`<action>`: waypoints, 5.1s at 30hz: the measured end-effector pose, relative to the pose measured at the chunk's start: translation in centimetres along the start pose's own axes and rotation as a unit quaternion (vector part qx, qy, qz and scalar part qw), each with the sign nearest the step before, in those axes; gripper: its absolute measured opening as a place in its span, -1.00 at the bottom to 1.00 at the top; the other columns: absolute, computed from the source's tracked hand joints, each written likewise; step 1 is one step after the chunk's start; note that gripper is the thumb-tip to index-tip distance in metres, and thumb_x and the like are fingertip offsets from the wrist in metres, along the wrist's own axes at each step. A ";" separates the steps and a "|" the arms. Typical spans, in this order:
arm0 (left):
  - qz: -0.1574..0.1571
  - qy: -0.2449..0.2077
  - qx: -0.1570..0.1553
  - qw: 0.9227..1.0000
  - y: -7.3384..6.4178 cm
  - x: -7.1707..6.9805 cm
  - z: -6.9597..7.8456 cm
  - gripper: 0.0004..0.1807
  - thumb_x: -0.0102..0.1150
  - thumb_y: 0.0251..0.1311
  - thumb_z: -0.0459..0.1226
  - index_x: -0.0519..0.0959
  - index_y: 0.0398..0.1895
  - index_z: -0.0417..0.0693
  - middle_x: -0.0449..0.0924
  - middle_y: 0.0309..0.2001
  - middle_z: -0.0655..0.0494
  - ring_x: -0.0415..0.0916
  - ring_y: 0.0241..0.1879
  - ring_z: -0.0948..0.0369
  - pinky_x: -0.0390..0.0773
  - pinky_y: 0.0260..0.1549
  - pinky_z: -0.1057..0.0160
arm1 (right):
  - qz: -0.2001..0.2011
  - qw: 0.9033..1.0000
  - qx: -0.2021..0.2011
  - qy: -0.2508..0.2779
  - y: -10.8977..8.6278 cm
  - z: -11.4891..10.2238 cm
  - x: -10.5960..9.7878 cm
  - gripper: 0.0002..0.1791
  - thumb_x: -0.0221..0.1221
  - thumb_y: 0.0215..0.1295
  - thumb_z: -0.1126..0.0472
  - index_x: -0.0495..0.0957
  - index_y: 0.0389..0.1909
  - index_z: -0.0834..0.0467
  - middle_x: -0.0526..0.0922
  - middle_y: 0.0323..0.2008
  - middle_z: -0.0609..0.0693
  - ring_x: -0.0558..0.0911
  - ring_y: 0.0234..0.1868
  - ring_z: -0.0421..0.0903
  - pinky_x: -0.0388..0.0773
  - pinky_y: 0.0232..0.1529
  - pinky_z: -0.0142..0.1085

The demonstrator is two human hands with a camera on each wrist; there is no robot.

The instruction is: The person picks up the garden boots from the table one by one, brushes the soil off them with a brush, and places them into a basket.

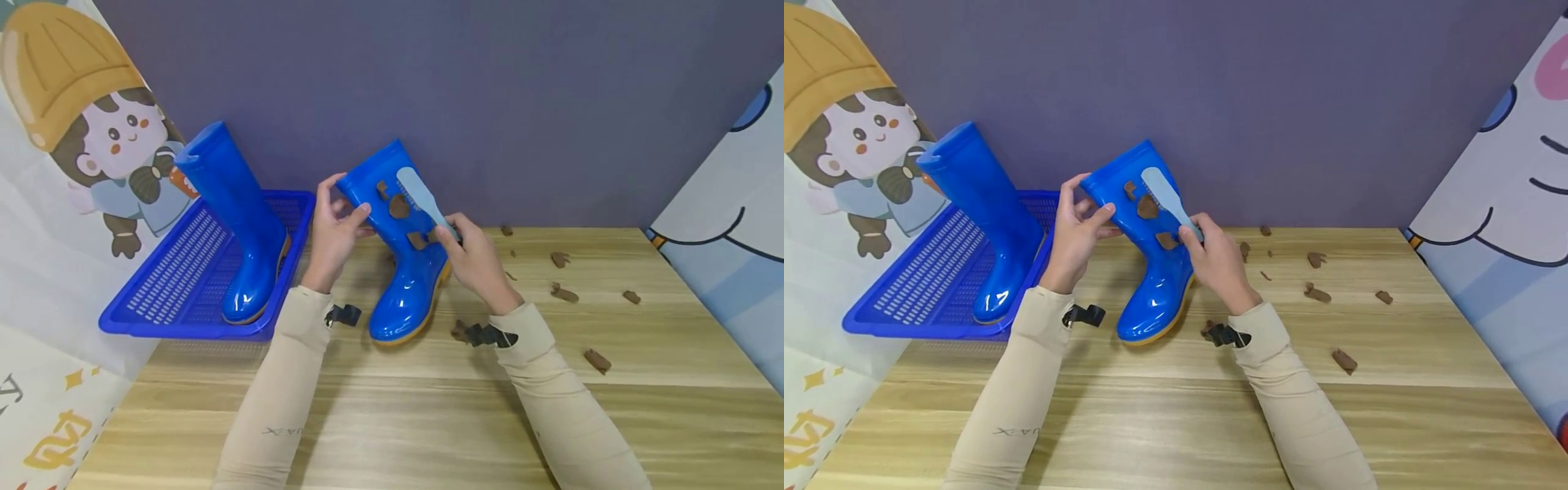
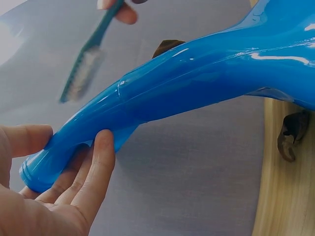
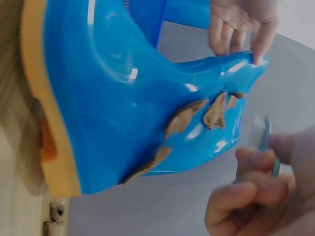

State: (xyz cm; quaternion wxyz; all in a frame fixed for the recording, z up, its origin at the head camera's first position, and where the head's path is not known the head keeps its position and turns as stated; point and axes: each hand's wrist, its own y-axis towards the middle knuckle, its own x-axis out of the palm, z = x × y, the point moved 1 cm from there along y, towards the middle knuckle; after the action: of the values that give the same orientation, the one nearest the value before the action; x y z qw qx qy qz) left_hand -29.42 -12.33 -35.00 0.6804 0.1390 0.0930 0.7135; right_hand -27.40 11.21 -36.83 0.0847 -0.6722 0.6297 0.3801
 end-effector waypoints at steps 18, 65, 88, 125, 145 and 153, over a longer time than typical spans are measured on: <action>-0.010 0.013 0.009 1.000 0.3 0.0 0.2 -0.32 0.11 0.46 -0.40 0.13 0.52 0.17 0.50 0.33 -0.18 0.66 0.13 -0.14 0.78 -0.14 -0.07 | -0.053 0.998 0.003 0.045 1.2 -0.8 1.4 -0.64 -0.04 0.64 0.01 0.53 0.07 0.20 0.41 -0.41 0.06 0.38 -0.47 -0.01 0.31 -0.45 -0.22; -0.012 0.040 0.007 0.999 -0.1 0.4 0.1 -0.34 0.09 0.46 -0.40 0.14 0.51 0.21 0.48 0.36 -0.17 0.67 0.09 -0.13 0.77 -0.12 -0.06 | -0.033 0.997 0.020 0.069 0.8 0.0 1.3 -0.61 -0.04 0.64 0.01 0.55 0.07 0.26 0.34 -0.48 0.03 0.30 -0.56 -0.04 0.24 -0.55 -0.27; -0.002 0.023 0.002 1.000 -0.1 -0.1 0.2 -0.31 0.11 0.44 -0.44 0.13 0.52 0.14 0.49 0.33 -0.21 0.66 0.08 -0.16 0.75 -0.10 -0.16 | 0.016 0.998 0.067 0.012 1.4 1.7 -0.7 -0.61 -0.02 0.63 0.06 0.57 0.08 0.30 0.48 -0.48 0.08 0.37 -0.60 -0.07 0.34 -0.58 -0.23; 0.011 0.038 -0.019 0.999 -0.2 -0.3 0.3 -0.33 0.08 0.48 -0.37 0.10 0.52 0.23 0.46 0.36 -0.18 0.65 0.12 -0.10 0.74 -0.05 -0.12 | -0.041 0.997 0.042 -0.043 1.3 1.9 -1.7 -0.61 -0.05 0.64 0.05 0.54 0.09 0.28 0.52 -0.47 0.10 0.39 -0.62 -0.04 0.34 -0.60 -0.23; 0.015 0.042 -0.024 0.999 -0.1 -0.4 0.0 -0.32 0.08 0.48 -0.38 0.09 0.53 0.21 0.45 0.36 -0.18 0.65 0.11 -0.11 0.74 -0.06 -0.13 | 0.000 0.998 0.058 -0.040 1.2 1.8 -3.1 -0.56 -0.03 0.63 -0.05 0.56 0.12 0.23 0.41 -0.58 0.03 0.32 -0.66 -0.07 0.30 -0.63 -0.22; 0.023 0.051 -0.026 0.998 0.0 -0.6 -0.1 -0.33 0.09 0.48 -0.36 0.09 0.52 0.22 0.46 0.36 -0.18 0.66 0.12 -0.11 0.75 -0.07 -0.10 | -0.049 0.998 0.030 -0.015 0.9 1.2 -3.1 -0.55 -0.06 0.62 -0.11 0.55 0.12 0.17 0.43 -0.51 0.05 0.30 -0.66 -0.09 0.30 -0.59 -0.20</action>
State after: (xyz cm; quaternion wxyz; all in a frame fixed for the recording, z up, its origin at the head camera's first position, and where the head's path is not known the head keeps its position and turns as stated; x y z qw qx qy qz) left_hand -29.41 -12.92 -35.11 0.6619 0.0864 0.1059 0.7370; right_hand -28.50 14.15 -35.43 0.1325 -0.6938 0.6058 0.3662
